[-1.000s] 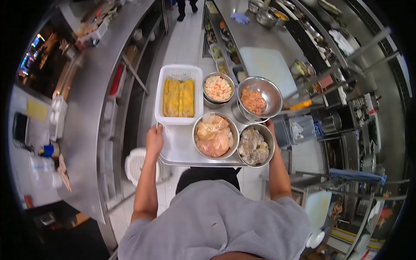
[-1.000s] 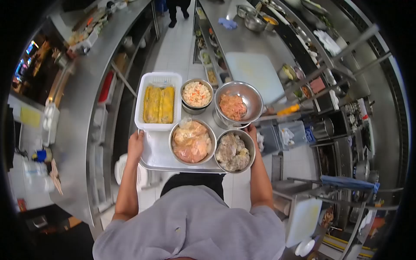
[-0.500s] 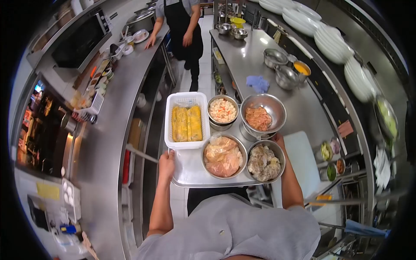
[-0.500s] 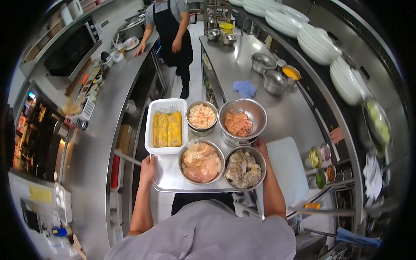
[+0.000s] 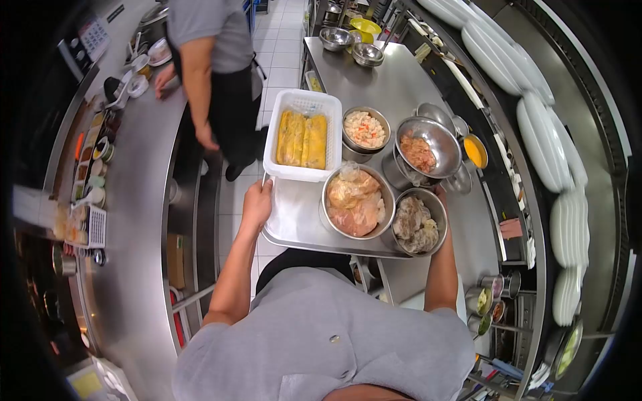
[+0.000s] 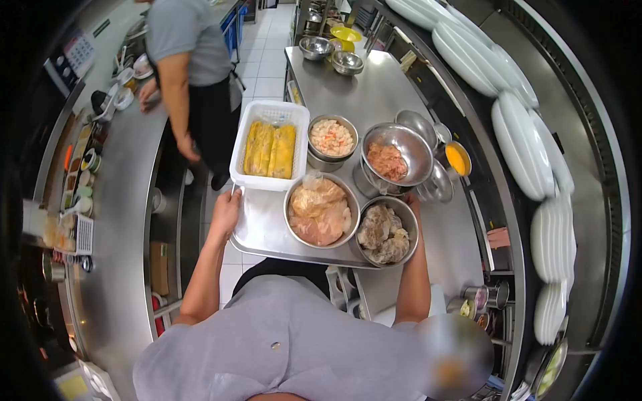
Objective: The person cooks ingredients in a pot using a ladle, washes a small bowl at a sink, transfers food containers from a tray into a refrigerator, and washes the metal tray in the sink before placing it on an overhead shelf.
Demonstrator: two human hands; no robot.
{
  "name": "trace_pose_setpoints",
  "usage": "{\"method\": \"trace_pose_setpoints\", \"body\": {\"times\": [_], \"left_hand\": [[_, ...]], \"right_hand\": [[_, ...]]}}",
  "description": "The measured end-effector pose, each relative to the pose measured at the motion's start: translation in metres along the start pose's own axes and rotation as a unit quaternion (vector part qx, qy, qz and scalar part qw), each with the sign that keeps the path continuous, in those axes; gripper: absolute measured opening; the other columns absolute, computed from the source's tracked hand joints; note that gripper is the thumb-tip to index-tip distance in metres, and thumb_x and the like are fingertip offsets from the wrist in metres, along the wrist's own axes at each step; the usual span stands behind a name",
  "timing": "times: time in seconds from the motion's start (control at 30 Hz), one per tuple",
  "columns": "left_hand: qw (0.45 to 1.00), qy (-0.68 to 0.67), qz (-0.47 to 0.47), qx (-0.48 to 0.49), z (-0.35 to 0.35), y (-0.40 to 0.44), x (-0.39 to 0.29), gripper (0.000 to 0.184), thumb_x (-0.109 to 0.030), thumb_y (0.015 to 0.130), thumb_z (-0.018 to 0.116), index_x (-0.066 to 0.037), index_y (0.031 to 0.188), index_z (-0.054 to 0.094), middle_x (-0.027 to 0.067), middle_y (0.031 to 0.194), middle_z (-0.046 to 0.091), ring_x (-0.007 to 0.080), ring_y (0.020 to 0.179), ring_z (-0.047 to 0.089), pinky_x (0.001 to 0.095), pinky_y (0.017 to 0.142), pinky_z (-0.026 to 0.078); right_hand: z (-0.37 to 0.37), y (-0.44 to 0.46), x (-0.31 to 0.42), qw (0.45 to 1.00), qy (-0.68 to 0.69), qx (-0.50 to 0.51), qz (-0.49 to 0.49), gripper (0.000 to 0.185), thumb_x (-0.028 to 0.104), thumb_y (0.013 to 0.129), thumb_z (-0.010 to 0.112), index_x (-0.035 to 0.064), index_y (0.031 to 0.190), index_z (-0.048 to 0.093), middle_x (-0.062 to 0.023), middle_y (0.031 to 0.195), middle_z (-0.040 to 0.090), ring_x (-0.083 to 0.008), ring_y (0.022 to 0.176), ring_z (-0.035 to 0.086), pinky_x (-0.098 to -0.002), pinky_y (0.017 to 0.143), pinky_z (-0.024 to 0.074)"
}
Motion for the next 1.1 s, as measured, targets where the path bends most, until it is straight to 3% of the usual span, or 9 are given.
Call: {"method": "trace_pose_setpoints", "body": {"times": [0.23,0.3,0.33,0.53,0.57,0.7,0.8,0.9,1.1], "left_hand": [[1.0,0.018,-0.018,-0.01,0.019,0.168,-0.028,0.032,-0.021,0.099,0.049,0.007,0.102,0.064,0.0118,0.085,0.068,0.0135,0.076,0.056,0.0325,0.07,0.046],[0.998,0.015,0.017,-0.05,0.01,0.226,-0.04,0.036,-0.026,0.098,0.048,0.007,0.096,0.062,0.0274,0.089,0.065,0.0394,0.085,0.065,0.0422,0.074,0.046],[0.999,0.001,0.002,-0.041,0.017,0.139,-0.018,0.035,-0.026,0.098,0.048,0.006,0.099,0.062,0.027,0.09,0.065,0.039,0.088,0.065,0.0414,0.076,0.047],[0.996,-0.006,-0.042,-0.081,-0.024,0.323,-0.018,0.036,-0.027,0.098,0.048,0.006,0.096,0.061,0.0254,0.086,0.065,0.0394,0.084,0.064,0.0427,0.073,0.046],[0.996,-0.014,-0.048,-0.073,-0.023,0.262,-0.005,0.036,-0.027,0.098,0.048,0.006,0.096,0.061,0.0254,0.085,0.065,0.04,0.083,0.064,0.043,0.073,0.046],[0.994,-0.039,-0.056,-0.08,-0.097,0.436,0.041,0.036,-0.026,0.097,0.047,0.007,0.095,0.061,0.0253,0.084,0.064,0.0326,0.079,0.063,0.0421,0.073,0.045],[0.994,-0.055,-0.06,-0.068,-0.144,0.434,0.066,0.036,-0.025,0.097,0.048,0.008,0.095,0.061,0.0234,0.082,0.065,0.0274,0.076,0.062,0.0411,0.073,0.045],[0.993,-0.043,-0.075,-0.084,-0.236,0.556,0.075,0.035,-0.024,0.097,0.048,0.008,0.095,0.061,0.0219,0.081,0.066,0.0244,0.075,0.061,0.0399,0.072,0.046],[0.989,-0.106,-0.085,-0.064,-0.281,0.694,0.108,0.036,-0.024,0.1,0.047,0.008,0.095,0.063,0.0164,0.08,0.067,0.0198,0.073,0.059,0.0365,0.071,0.047]], "right_hand": [[0.03,0.185,0.018,1.0,0.025,-0.006,0.007,0.024,0.013,0.095,0.049,0.0002,0.113,0.06,-0.0085,0.098,0.067,-0.0184,0.079,0.066,-0.0308,0.068,0.0551],[0.042,0.237,0.02,0.999,0.032,-0.005,0.01,0.024,0.014,0.096,0.048,0.0006,0.112,0.06,-0.008,0.097,0.067,-0.018,0.078,0.066,-0.0305,0.067,0.055],[0.025,0.211,0.008,1.0,0.026,-0.008,0.01,0.024,0.014,0.096,0.047,0.0008,0.111,0.06,-0.0078,0.096,0.067,-0.0178,0.078,0.066,-0.0303,0.067,0.0549],[0.183,0.367,0.057,0.995,-0.096,0.03,-0.019,0.025,0.014,0.095,0.055,-0.0015,0.114,0.06,-0.0096,0.102,0.067,-0.0181,0.085,0.065,-0.0304,0.073,0.0538],[0.171,0.297,0.059,0.992,-0.113,0.046,-0.015,0.027,0.013,0.094,0.06,-0.0026,0.115,0.061,-0.0103,0.107,0.067,-0.0181,0.091,0.064,-0.0303,0.078,0.0523],[0.32,0.439,0.047,0.986,-0.144,0.043,-0.071,0.039,0.032,0.092,0.066,-0.0003,0.114,0.061,-0.0076,0.1,0.069,-0.0143,0.085,0.064,-0.0299,0.076,0.0519],[0.332,0.437,-0.005,0.997,-0.066,0.018,-0.033,0.031,0.026,0.095,0.063,-0.0004,0.112,0.062,-0.0064,0.095,0.069,-0.0131,0.082,0.063,-0.0287,0.073,0.0502],[0.499,0.497,0.018,0.941,-0.327,0.028,-0.082,0.024,0.014,0.097,0.055,-0.0042,0.111,0.061,-0.0079,0.092,0.069,-0.0132,0.081,0.061,-0.0297,0.073,0.0487],[0.588,0.602,0.002,0.94,-0.328,-0.003,-0.089,0.023,0.008,0.096,0.053,-0.0032,0.116,0.058,-0.007,0.096,0.067,-0.0126,0.083,0.059,-0.0296,0.074,0.0476]]}}
Point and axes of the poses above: each hand's wrist, its own y-axis towards the middle knuckle, its own z-axis out of the palm, x = y × z, the point moved 8 cm from there along y, towards the middle knuckle
